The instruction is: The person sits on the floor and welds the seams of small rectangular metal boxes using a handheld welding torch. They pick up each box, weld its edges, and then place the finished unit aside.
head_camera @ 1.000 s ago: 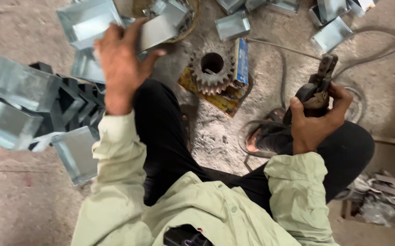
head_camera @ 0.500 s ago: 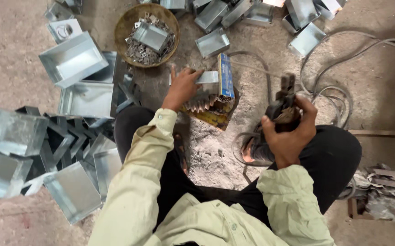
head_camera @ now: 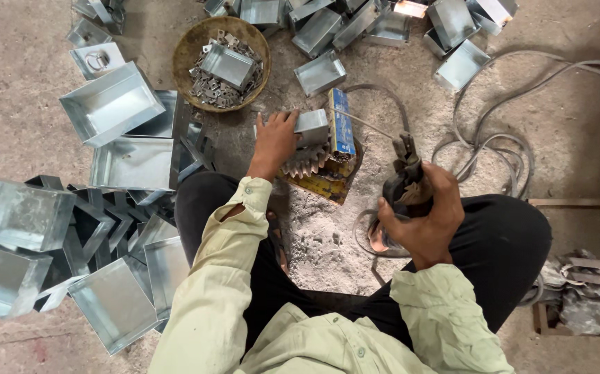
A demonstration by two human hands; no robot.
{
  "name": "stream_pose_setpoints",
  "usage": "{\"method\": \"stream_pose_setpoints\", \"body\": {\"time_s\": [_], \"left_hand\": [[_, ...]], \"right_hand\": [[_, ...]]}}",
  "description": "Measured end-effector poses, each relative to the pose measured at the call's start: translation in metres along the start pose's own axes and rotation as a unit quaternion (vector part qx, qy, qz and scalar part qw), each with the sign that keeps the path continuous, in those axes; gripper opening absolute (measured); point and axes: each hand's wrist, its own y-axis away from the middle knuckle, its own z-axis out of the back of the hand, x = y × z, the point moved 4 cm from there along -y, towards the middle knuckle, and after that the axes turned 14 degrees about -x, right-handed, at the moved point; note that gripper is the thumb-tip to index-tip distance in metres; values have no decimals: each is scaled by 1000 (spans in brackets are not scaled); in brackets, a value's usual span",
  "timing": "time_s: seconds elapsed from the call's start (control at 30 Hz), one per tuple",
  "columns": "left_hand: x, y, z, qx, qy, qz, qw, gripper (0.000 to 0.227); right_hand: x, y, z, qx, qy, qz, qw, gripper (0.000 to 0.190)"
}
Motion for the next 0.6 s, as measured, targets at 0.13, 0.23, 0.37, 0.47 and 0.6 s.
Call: {"method": "stream_pose_setpoints", "body": {"time_s": [0.13,0.23,0.37,0.47,0.6], "left_hand": [[-3,-3,8,-49,29,-14,998,68],[-1,-8,21,-86,44,9,995,56],[7,-14,46,-167,83,65,980,44],[18,-13,61,-257,130,111,951,34],[34,-14,64,-342,173,132,914,23]], "right_hand": [[1,1,-2,6,-17,5,1000,67],[2,1,-4,3,-27,9,1000,67],[2,3,-5,7,-23,12,1000,69],[-1,4,-6,9,-22,13,1000,69],[-7,11,-12,23,-112,-90,989,66]]}}
